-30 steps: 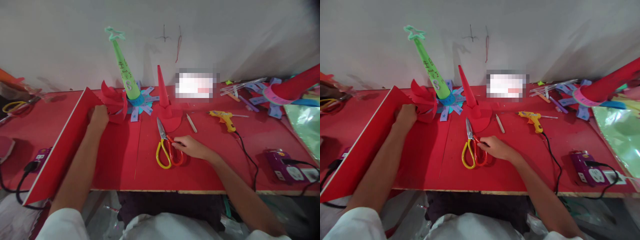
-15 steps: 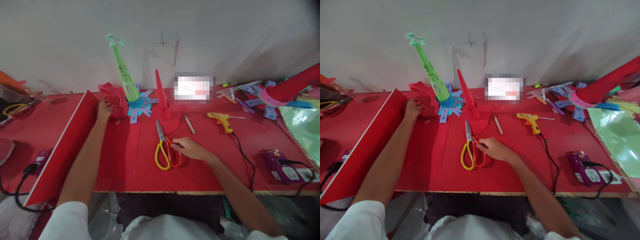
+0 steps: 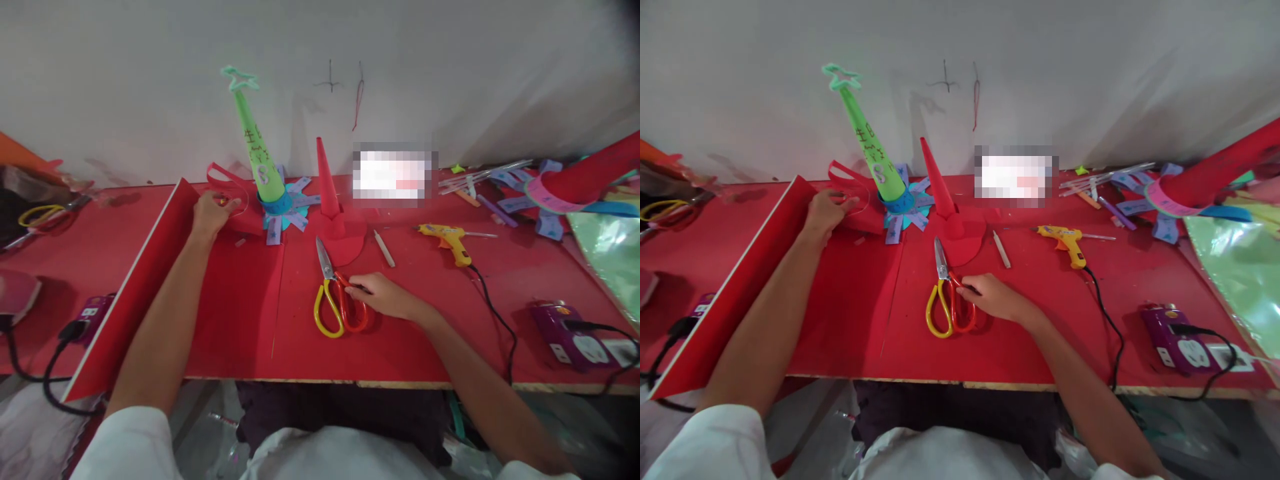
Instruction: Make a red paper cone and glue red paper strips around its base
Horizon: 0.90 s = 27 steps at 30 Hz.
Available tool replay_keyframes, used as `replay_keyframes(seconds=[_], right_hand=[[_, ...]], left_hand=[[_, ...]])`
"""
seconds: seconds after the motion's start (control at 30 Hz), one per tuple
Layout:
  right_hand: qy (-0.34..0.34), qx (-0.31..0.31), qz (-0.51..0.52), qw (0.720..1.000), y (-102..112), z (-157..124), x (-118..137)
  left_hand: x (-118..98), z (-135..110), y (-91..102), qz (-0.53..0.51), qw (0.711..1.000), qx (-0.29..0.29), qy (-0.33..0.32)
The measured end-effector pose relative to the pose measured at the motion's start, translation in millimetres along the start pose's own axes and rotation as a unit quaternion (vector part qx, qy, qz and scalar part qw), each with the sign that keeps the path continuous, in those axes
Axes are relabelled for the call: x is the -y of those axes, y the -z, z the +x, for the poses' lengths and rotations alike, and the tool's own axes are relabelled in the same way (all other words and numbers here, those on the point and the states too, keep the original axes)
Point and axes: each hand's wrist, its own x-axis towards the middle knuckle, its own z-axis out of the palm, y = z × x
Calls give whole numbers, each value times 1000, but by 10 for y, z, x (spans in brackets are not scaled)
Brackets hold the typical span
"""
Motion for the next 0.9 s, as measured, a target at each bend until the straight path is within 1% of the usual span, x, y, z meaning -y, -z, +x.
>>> replay_keyframes(seconds=[0.1,0.17,0.23,0.3,0.37,0.53,0.63,0.7,0.8,0.87,0.9], right_hand=[[7,-3,-1,1000,0,2,5],[10,-6,-1,1000,1,0,17],[10,-6,-3,1000,1,-3,31],[6,-8,-3,1000,0,-8,43],[3,-6,-4,1000,1,-13,54],[5,-4,-7,1000,10,-14,52],[10,-6,-11,1000,6,-5,26],[13,-9,-17,1000,-3,-2,13],[17,-19,-70,997,-23,-9,18],[6,-36,-156,987,-38,-18,39],[-7,-46,-205,978,-43,-22,52]], left_hand=[[2,12,-25,8,1000,-11,13],[15,13,-24,6,1000,2,8],[27,5,7,13,1000,8,-11],[26,-19,67,32,999,2,-35],[3,-65,145,64,996,-14,-67],[-159,-258,327,159,975,-89,-127],[-279,-370,412,180,962,-106,-173],[-348,-427,466,183,958,-121,-182],[-439,-498,553,172,956,-149,-184],[-501,-548,619,152,955,-174,-186],[-535,-577,655,142,954,-186,-189]])
